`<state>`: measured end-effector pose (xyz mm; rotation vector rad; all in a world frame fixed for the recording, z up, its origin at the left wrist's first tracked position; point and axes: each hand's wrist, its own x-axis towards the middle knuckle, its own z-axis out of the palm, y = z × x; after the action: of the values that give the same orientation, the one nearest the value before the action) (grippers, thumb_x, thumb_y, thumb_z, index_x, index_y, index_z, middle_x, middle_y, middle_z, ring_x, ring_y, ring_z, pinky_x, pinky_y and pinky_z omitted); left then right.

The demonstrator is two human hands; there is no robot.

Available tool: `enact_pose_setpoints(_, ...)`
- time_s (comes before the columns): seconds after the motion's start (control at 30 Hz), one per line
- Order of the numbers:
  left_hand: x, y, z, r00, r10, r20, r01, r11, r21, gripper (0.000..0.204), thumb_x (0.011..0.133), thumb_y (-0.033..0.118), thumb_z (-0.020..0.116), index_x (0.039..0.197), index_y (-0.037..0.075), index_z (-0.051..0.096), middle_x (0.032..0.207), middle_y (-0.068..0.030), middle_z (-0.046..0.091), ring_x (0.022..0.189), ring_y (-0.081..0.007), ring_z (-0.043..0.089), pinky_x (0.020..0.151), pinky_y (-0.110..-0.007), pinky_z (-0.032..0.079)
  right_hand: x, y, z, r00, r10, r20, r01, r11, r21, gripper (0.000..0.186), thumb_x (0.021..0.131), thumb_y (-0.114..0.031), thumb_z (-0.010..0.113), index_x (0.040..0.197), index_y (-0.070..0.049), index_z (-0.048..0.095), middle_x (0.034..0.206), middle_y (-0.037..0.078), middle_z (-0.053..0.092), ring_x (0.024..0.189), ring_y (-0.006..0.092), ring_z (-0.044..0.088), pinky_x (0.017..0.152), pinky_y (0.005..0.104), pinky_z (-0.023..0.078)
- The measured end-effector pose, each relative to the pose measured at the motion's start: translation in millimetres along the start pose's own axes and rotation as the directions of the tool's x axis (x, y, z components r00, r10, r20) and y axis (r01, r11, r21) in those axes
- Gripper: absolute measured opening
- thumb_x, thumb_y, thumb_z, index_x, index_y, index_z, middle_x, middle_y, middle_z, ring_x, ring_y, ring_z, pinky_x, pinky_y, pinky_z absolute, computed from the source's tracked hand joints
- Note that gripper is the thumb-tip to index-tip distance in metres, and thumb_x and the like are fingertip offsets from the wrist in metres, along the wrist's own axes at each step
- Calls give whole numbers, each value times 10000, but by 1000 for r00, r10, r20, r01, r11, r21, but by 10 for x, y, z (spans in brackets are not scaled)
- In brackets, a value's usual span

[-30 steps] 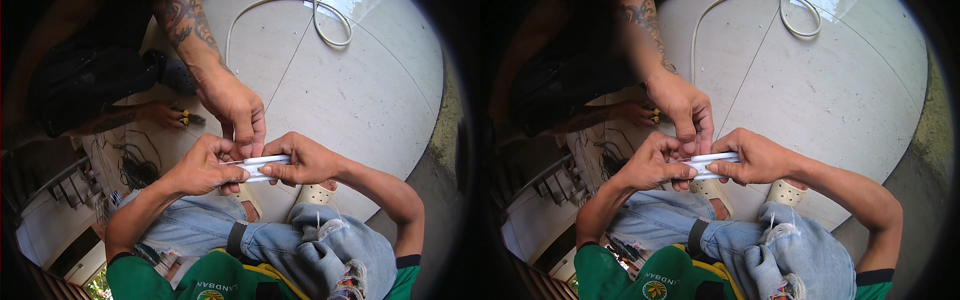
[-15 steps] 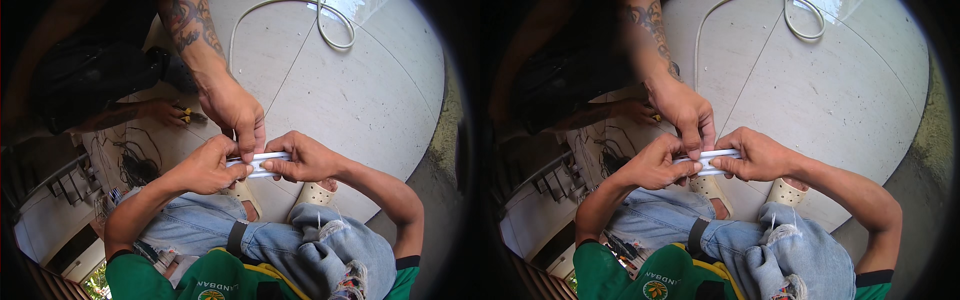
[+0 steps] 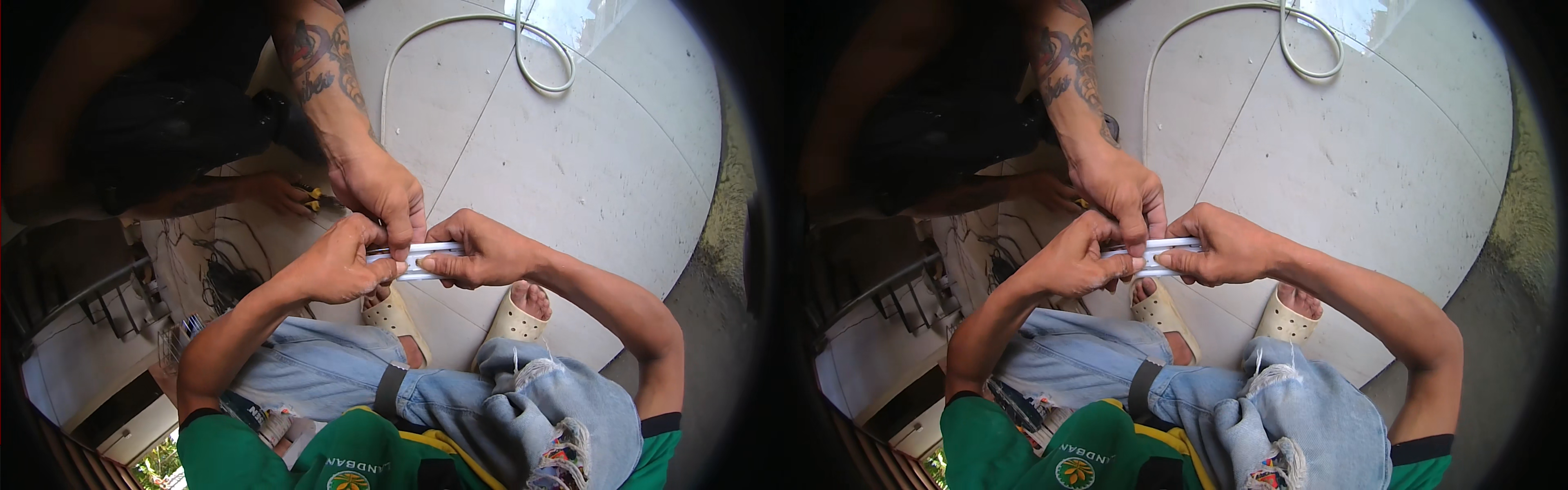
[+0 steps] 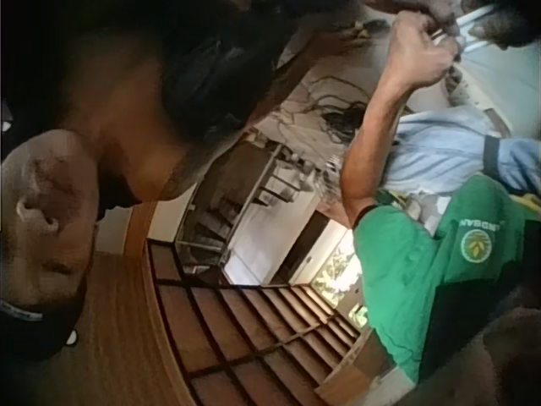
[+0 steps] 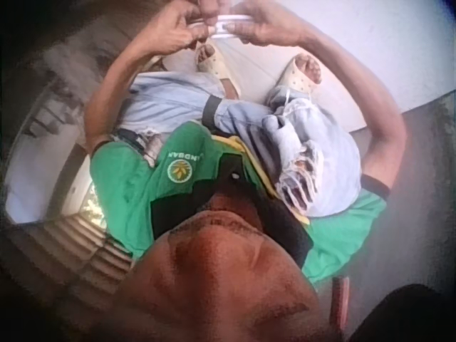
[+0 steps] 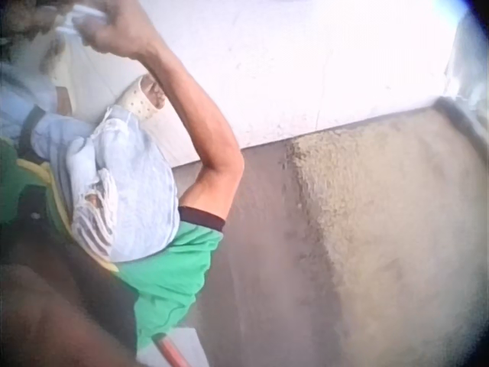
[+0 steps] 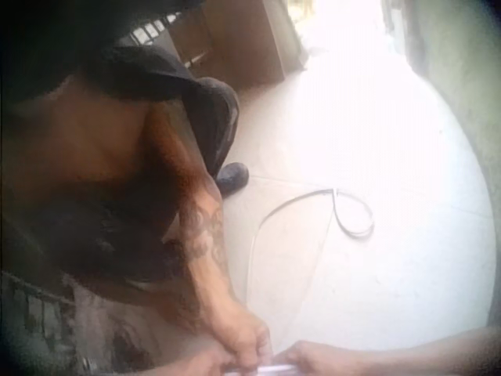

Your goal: The person threads wires into a white plastic outlet component, while another person assists by using pliers to trim and position the wires.

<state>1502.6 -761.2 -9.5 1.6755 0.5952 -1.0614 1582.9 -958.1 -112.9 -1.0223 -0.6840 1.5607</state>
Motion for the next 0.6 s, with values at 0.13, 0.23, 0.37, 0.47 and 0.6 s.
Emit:
enact_pose_setpoints(0.13,-16,5,-34,1000,2,-7,-3,999,-41,94,890,27,630,921,-60,646,745,-64,651,616,-105,638,558,-230,521,54,42,18,1000,-26,-8,27,998,48,272,968,-262,613,897,-2,651,631,-22,562,530,52,483,468,227,381)
enact_pose_setpoints(0.23,-27,-7,-79,999,25,-31,-26,999,-40,77,871,68,687,905,0,674,689,-5,597,569,-69,569,500,-217,449,66,36,17,1000,-27,0,27,997,72,275,971,-272,611,921,-4,645,644,-22,563,528,54,485,465,226,380)
enact_pose_setpoints(0.37,24,-68,-170,998,57,13,-58,997,41,74,866,58,689,903,-4,670,712,-20,620,588,-85,597,518,-214,472,92,38,-5,1000,1,8,-2,997,82,292,982,-292,598,984,-3,644,657,-19,559,521,51,475,456,221,372)
enact_pose_setpoints(0.47,-13,-45,-253,999,13,49,-10,998,-61,84,859,54,692,901,-15,668,729,-34,636,603,-97,614,533,-220,491,109,-24,62,1000,5,-7,-4,983,184,319,992,-305,581,1039,4,645,657,-15,553,513,48,460,448,216,361)
enact_pose_setpoints(0.6,-36,-118,-359,995,65,82,-49,983,-177,119,852,94,712,874,-14,667,747,-43,648,589,-117,621,532,-249,512,130,-33,172,999,-20,-28,27,967,255,352,997,-318,570,1082,18,634,659,-7,550,502,45,449,443,203,345)
